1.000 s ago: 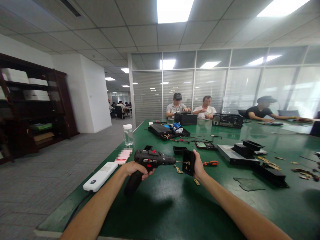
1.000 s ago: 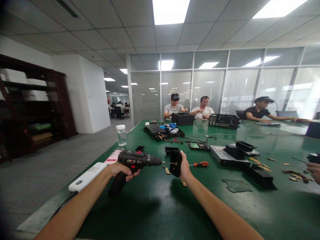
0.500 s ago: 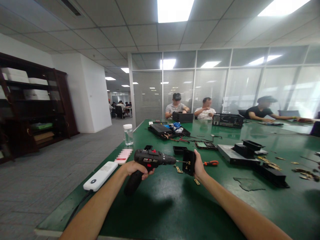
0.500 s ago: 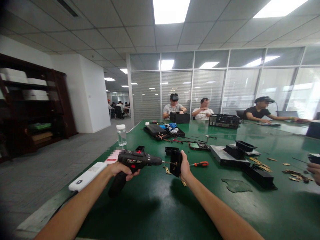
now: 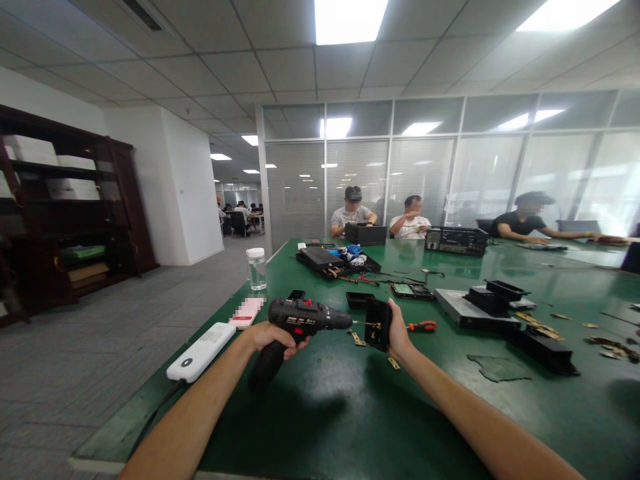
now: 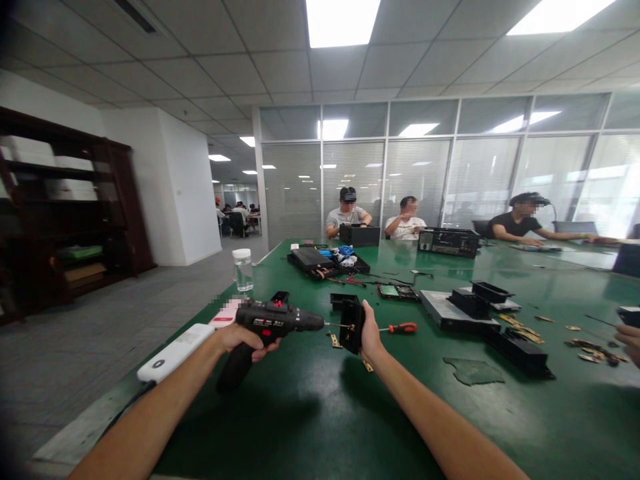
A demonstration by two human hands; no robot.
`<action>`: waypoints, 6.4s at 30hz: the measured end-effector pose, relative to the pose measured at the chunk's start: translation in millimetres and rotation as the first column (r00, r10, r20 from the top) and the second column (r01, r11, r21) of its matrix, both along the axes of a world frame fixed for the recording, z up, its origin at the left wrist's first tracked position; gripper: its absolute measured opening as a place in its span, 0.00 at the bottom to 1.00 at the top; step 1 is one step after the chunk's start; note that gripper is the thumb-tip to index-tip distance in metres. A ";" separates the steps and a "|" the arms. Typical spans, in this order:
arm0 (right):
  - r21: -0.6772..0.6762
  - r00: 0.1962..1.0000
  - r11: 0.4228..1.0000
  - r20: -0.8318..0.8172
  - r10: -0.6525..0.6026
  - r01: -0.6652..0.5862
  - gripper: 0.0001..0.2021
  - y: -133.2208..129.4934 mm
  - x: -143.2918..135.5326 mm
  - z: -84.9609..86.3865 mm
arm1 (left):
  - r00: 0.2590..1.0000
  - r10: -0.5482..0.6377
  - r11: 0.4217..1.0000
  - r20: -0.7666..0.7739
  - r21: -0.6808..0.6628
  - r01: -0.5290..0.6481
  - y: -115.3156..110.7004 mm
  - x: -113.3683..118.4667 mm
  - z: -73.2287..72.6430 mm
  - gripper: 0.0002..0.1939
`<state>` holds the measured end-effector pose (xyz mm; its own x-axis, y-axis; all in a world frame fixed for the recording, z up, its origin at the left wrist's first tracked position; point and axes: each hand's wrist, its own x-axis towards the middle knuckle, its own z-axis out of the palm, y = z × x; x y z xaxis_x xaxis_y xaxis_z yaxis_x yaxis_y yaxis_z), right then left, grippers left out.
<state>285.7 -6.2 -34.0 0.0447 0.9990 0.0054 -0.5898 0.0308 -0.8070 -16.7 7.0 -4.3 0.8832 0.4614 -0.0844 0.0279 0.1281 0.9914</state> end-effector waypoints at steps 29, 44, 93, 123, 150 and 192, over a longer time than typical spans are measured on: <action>0.002 1.000 1.000 -0.028 0.004 -0.004 0.21 -1.5 -0.9 2.2 | 1.000 0.004 1.000 -0.005 -0.011 -0.004 1.7 -1.7 -1.5 0.20; 0.017 0.999 1.000 -0.040 -0.013 0.014 0.20 1.7 0.1 -1.1 | 1.000 -0.007 1.000 0.003 -0.013 0.007 2.5 -1.2 -2.4 0.20; 0.000 1.000 1.000 -0.016 -0.007 0.007 0.20 -2.8 -1.2 3.0 | 1.000 0.005 1.000 0.018 0.009 -0.005 -2.3 0.4 1.0 0.20; -0.008 1.000 1.000 -0.014 -0.004 0.004 0.21 -3.0 -1.5 4.7 | 1.000 0.003 1.000 0.009 0.014 -0.003 -2.3 0.3 1.8 0.19; 0.008 1.000 1.000 -0.024 -0.009 0.009 0.21 2.1 0.4 -2.0 | 1.000 0.008 1.000 0.012 0.001 -0.008 -4.0 2.0 3.8 0.19; -0.049 0.998 0.998 -0.051 -0.043 0.041 0.23 4.2 -2.8 -3.6 | 1.000 0.015 1.000 0.006 -0.018 -0.015 0.7 -0.5 -1.1 0.20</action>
<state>282.9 -2.0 -37.6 0.0859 0.9952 -0.0460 -0.6300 0.0184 -0.7763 -17.2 7.7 -5.4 0.8768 0.4727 -0.0876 0.0202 0.1458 0.9891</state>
